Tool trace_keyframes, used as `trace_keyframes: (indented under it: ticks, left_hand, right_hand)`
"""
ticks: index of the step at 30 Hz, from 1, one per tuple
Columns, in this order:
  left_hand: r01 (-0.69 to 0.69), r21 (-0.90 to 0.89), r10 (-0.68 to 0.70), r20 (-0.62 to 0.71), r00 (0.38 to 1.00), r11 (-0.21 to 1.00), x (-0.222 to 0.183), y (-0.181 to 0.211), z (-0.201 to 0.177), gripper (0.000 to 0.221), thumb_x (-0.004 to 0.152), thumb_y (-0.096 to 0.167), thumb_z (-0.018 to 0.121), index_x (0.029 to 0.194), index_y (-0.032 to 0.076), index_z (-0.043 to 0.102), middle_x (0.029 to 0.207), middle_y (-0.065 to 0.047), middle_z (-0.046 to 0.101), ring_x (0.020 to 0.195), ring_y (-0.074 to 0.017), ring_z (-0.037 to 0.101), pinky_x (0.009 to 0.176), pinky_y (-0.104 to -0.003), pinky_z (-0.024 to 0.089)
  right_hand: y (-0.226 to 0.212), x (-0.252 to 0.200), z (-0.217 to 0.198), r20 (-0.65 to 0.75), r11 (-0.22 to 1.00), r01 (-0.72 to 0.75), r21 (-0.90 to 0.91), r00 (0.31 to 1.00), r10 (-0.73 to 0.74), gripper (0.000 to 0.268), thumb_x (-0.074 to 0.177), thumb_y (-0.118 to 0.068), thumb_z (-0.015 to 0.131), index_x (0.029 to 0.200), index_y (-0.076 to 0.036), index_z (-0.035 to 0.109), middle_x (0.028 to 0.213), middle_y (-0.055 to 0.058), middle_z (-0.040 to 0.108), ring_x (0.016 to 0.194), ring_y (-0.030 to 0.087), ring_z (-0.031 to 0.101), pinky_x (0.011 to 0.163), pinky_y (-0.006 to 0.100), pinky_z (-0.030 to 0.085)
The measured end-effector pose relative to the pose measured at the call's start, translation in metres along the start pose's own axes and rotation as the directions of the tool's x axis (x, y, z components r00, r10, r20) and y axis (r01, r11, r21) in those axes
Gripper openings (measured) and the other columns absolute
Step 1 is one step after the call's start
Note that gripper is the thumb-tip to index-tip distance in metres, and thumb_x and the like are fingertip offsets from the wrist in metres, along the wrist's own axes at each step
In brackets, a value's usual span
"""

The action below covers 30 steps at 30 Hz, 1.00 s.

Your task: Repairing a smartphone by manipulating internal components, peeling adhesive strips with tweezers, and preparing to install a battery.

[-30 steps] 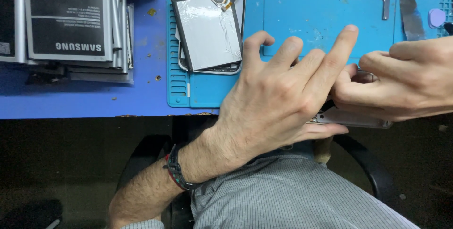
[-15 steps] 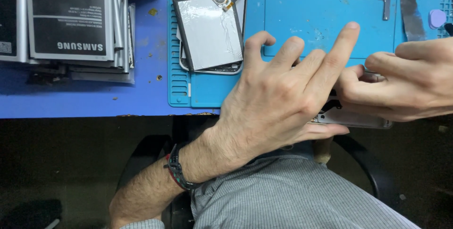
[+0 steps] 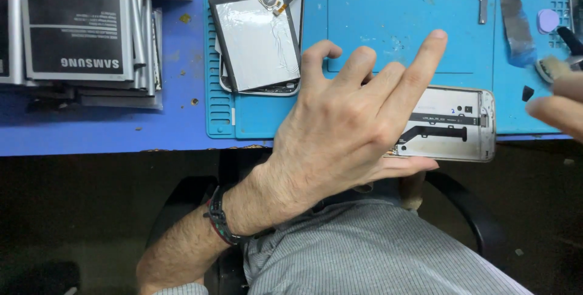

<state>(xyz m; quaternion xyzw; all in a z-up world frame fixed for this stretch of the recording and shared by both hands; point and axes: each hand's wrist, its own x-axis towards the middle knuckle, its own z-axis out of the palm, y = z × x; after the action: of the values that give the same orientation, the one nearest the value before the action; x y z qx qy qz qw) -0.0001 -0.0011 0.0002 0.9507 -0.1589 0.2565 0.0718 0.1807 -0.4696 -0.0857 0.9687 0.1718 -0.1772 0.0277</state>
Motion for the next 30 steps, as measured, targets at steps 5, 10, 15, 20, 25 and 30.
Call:
trace_keyframes:
  ticks: [5,10,15,20,25,30]
  left_hand:
    - [-0.032,0.016,0.032,0.014,0.999,0.999,0.002,0.002,0.000,0.145,0.079,0.124,0.082,0.163,0.011,0.049,0.100,0.009,0.061,0.099,-0.0190,0.059,0.099,-0.048,0.049]
    - [-0.009,0.032,0.009,0.010,1.000,0.999,0.001,0.001,-0.003,0.146,0.078,0.125,0.084,0.164,0.012,0.049,0.097,0.009,0.059,0.100,-0.0190,0.060,0.100,-0.047,0.049]
    - [0.001,-0.001,-0.001,0.006,1.000,1.000,-0.001,0.001,-0.002,0.142,0.077,0.120,0.085,0.162,0.012,0.049,0.108,0.011,0.066,0.105,-0.0183,0.063,0.103,-0.049,0.051]
    - [0.000,0.022,0.000,0.003,1.000,1.000,-0.001,0.000,-0.003,0.144,0.080,0.127,0.078,0.163,0.013,0.049,0.107,0.011,0.063,0.105,-0.0166,0.063,0.103,-0.046,0.051]
    - [0.004,0.023,-0.005,0.012,1.000,1.000,-0.001,-0.001,-0.002,0.149,0.074,0.128,0.083,0.164,0.014,0.048,0.107,0.012,0.062,0.107,-0.0163,0.062,0.104,-0.046,0.050]
    - [-0.004,0.040,0.004,-0.002,1.000,0.999,-0.001,-0.001,-0.002,0.144,0.079,0.128,0.079,0.163,0.015,0.050,0.106,0.011,0.062,0.105,-0.0161,0.063,0.103,-0.046,0.051]
  right_hand:
    - [-0.174,-0.061,-0.135,-0.012,0.507,0.664,-0.549,0.601,-0.799,0.057,0.104,-0.007,0.050,0.161,-0.013,0.056,0.132,-0.001,0.064,0.078,0.024,0.068,0.077,0.037,0.056]
    - [-0.222,-0.028,-0.151,-0.044,0.269,0.771,-0.578,0.300,-0.953,0.050,0.103,-0.002,0.045,0.148,-0.001,0.065,0.131,0.010,0.072,0.069,0.023,0.072,0.050,0.037,0.050]
    - [-0.253,-0.014,-0.147,-0.103,0.026,0.643,-0.766,-0.083,-0.991,0.025,0.105,-0.002,0.066,0.099,0.011,0.086,0.100,0.013,0.080,0.050,0.016,0.045,0.047,0.029,0.025]
    - [-0.250,-0.011,-0.137,-0.110,0.038,0.641,-0.767,-0.073,-0.991,0.039,0.105,-0.012,0.060,0.102,0.012,0.090,0.102,0.011,0.085,0.048,0.015,0.038,0.049,0.030,0.023]
    - [-0.257,-0.012,-0.140,-0.031,-0.047,0.595,-0.803,-0.120,-0.992,0.037,0.101,0.000,0.054,0.085,0.015,0.083,0.096,0.014,0.084,0.048,0.016,0.030,0.053,0.033,0.017]
    - [-0.254,-0.008,-0.137,-0.064,-0.002,0.612,-0.790,-0.085,-0.994,0.048,0.108,-0.030,0.058,0.089,0.007,0.082,0.080,0.007,0.071,0.046,0.012,0.033,0.049,0.028,0.020]
